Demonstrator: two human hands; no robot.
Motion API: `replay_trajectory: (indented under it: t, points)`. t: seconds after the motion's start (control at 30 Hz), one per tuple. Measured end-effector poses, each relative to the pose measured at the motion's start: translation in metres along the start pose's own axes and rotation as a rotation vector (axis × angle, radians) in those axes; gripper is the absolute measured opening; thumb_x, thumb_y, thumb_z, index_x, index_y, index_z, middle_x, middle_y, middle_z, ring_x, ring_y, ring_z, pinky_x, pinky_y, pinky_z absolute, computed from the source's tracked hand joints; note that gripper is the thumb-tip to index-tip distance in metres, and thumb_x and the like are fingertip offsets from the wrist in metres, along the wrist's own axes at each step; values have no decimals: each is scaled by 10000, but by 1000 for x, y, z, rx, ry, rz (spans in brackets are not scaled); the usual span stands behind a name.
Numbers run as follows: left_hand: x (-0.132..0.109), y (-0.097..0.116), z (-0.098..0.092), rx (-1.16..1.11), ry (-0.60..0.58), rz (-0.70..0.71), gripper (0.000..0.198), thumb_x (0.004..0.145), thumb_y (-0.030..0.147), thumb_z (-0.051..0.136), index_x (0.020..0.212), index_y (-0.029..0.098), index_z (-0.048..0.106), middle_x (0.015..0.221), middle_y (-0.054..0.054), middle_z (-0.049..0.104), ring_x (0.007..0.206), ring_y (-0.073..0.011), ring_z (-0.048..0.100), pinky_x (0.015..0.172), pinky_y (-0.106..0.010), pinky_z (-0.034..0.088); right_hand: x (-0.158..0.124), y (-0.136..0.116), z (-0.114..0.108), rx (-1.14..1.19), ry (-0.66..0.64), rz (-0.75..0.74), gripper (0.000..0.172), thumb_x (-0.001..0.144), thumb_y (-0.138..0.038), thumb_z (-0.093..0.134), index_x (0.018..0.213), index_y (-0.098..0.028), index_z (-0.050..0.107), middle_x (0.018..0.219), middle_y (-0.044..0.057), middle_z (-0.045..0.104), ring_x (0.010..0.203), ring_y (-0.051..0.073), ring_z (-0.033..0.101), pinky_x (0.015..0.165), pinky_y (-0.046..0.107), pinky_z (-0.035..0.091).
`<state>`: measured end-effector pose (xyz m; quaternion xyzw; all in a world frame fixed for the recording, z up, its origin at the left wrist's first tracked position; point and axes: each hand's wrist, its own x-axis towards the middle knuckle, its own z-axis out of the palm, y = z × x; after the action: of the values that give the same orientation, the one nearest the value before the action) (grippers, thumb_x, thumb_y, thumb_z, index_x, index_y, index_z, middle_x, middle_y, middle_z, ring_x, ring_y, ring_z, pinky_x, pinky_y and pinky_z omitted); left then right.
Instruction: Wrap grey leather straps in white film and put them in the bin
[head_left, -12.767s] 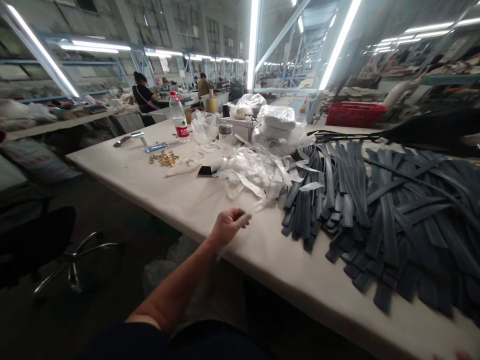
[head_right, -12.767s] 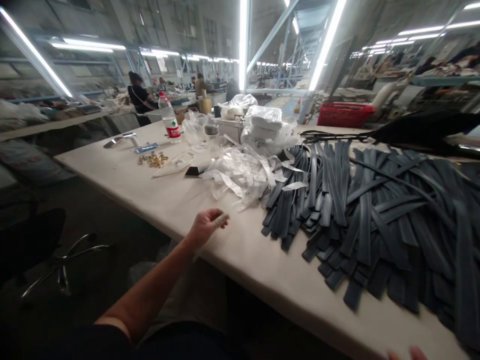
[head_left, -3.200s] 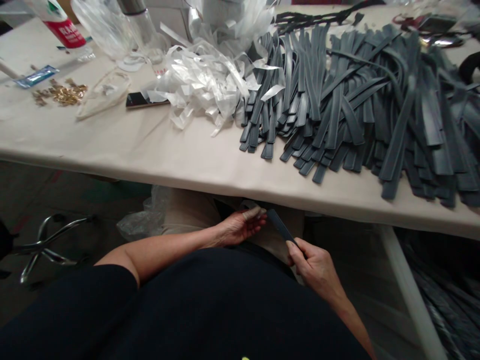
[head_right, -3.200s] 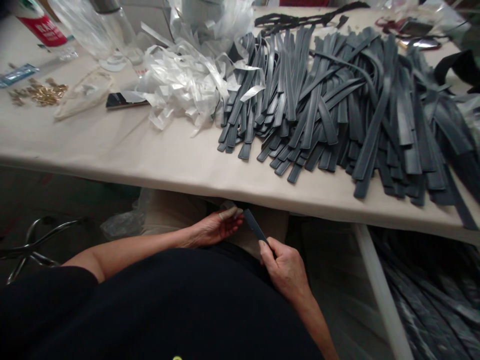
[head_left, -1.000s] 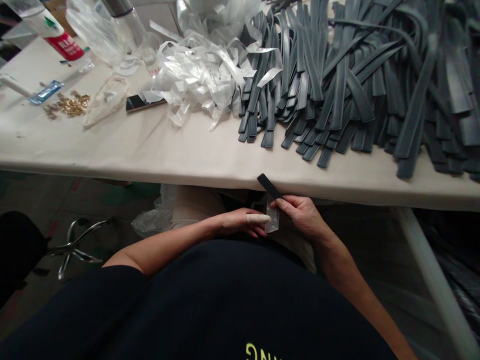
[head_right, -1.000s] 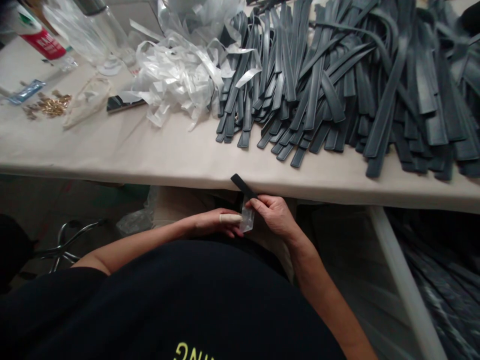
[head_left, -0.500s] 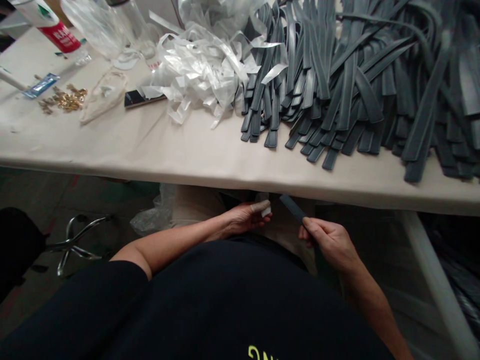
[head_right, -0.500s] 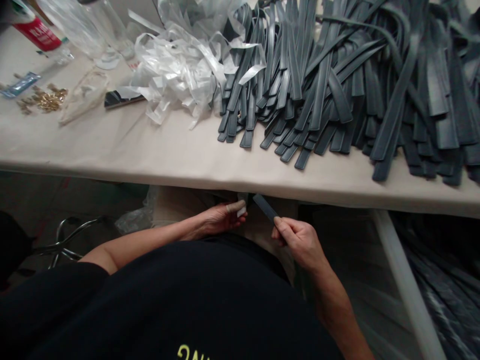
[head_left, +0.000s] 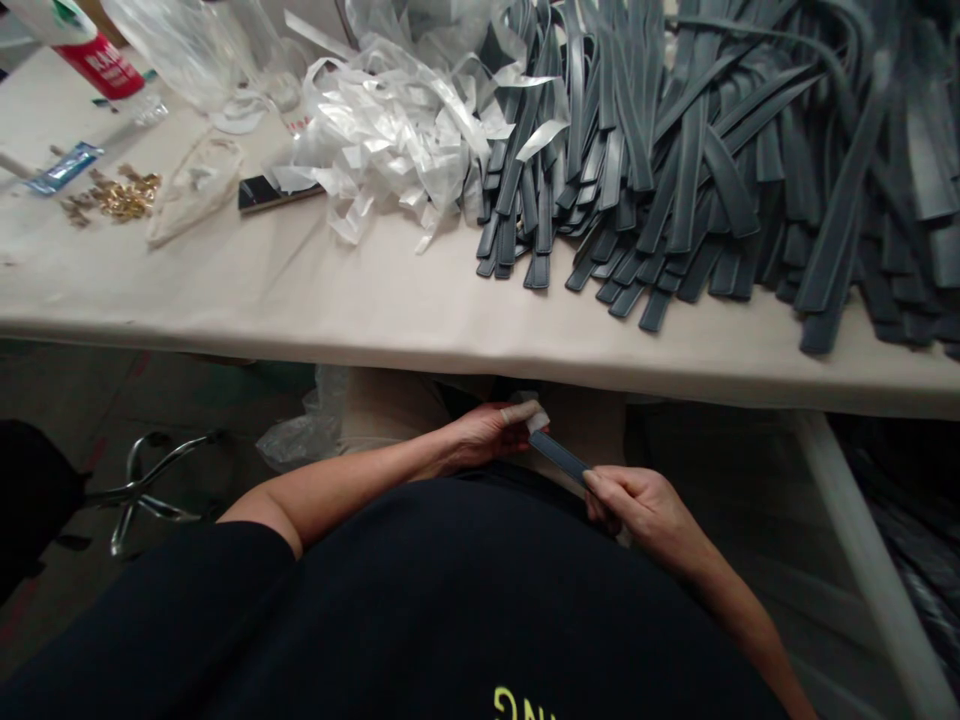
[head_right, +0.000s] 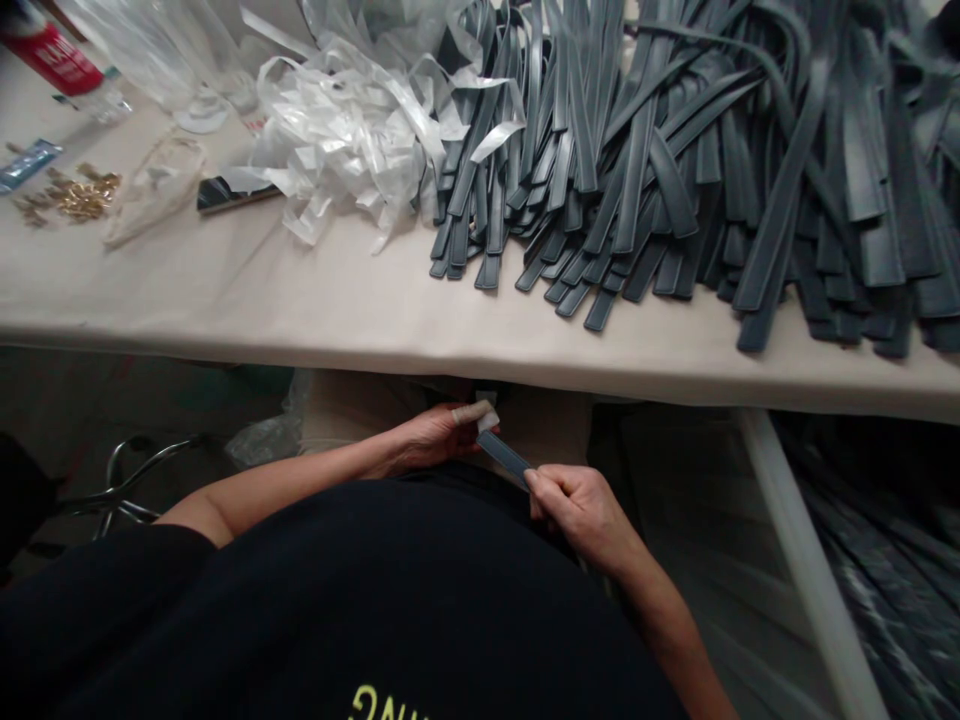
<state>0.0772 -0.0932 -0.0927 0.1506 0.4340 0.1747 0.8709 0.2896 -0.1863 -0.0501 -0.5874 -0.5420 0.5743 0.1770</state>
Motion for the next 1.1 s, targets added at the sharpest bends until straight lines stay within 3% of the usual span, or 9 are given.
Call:
replay_trajectory:
  t: [0.2, 0.4, 0.6, 0.83, 0.93, 1.1]
  points:
    - [-2, 1, 4, 17, 10, 1, 444, 556, 481, 897, 801, 156, 721, 772, -18, 698, 698, -126, 612, 678, -235, 428, 0, 3, -1, 16, 35, 16, 559, 907, -597, 440, 569, -178, 590, 511, 14, 520, 472, 139, 476, 480, 264, 346]
    - [1, -3, 3, 81, -48, 35, 477, 563, 516, 880, 813, 137, 731, 876, -62, 730, 804, -162, 637, 779, -269, 440, 3, -5, 6, -19, 1, 27, 531, 909, -568, 425, 579, -185, 588, 522, 14, 531, 480, 142, 477, 489, 266, 347]
    - [1, -3, 4, 7, 29, 25, 440, 547, 425, 909, 831, 146, 721, 795, -21, 715, 719, -131, 636, 707, -251, 433, 5, -6, 14, -71, 179, 46, 525, 897, -559, 417, 549, -201, 579, 503, 19, 551, 477, 158, 513, 501, 278, 359]
    - [0, -1, 7, -68, 83, 19, 272, 633, 278, 881, 765, 160, 675, 734, 15, 684, 655, -102, 626, 646, -228, 426, 4, 0, 19, -108, 218, 58, 531, 908, -564, 423, 557, -203, 590, 499, 17, 559, 477, 164, 522, 504, 283, 356]
    - [0, 0, 7, -84, 86, -1, 251, 681, 302, 857, 779, 157, 677, 748, 9, 689, 667, -103, 631, 663, -230, 432, 3, 2, 19, -53, 226, 15, 537, 928, -578, 438, 584, -199, 601, 530, 17, 565, 488, 160, 528, 512, 283, 373]
    - [-3, 0, 7, -69, 69, -3, 299, 715, 399, 831, 743, 154, 661, 706, -1, 667, 632, -102, 612, 654, -230, 442, 1, 7, 14, 152, 396, -12, 515, 914, -636, 498, 695, -191, 635, 670, 31, 624, 534, 149, 559, 560, 279, 430]
